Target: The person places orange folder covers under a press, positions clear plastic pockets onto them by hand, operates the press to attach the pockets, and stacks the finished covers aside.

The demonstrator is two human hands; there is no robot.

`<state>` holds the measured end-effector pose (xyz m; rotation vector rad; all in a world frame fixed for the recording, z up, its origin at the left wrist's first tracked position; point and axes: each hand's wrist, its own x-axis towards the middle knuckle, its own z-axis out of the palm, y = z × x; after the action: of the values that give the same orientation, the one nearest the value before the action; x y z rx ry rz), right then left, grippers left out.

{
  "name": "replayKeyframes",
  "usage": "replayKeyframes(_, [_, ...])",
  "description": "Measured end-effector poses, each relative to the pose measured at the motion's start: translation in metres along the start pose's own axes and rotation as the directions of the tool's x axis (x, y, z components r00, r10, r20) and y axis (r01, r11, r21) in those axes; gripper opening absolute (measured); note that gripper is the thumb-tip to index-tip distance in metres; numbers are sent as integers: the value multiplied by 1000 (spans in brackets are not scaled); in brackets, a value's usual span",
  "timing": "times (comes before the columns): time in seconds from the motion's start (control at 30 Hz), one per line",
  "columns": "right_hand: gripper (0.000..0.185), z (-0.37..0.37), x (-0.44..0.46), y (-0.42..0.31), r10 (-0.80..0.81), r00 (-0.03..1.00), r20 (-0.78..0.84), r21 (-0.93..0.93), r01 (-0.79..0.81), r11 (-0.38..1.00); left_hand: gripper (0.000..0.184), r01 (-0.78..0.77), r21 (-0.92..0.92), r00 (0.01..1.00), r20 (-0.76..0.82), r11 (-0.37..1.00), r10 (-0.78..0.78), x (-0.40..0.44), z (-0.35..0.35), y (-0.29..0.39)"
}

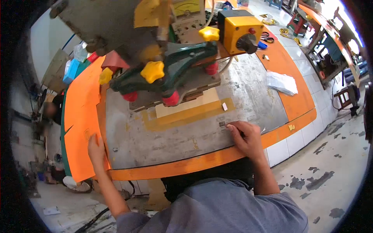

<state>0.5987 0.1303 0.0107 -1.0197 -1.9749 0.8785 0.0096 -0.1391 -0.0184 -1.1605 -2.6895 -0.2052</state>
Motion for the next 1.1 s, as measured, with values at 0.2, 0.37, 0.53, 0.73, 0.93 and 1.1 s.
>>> replayKeyframes(0.2, [14,-1,-3,12,-29,999,33,-17,30,999,46,167,104,986,-3,980,-168,-21,-9,28])
replayKeyframes(0.37, [14,0,-6,15,-43,999,4,7,43,999,41,127,296,983,93,947,-161,-6,-29,72])
replayKeyframes(0.53, [14,-1,-7,17,-23,999,23,-5,23,1000,43,71,361,997,2,930,-77,-2,-22,67])
replayKeyframes(0.73, [20,0,-7,13,-44,999,14,10,44,999,39,75,50,997,-30,996,-74,-12,-27,15])
replayKeyframes(0.93, [19,0,-6,10,-32,999,14,1,32,999,31,130,25,991,-17,991,-130,-24,-67,17])
replayKeyframes(1.1, [18,0,-6,8,-27,1000,-4,-6,27,1000,42,197,-157,980,20,968,-196,-39,-95,56])
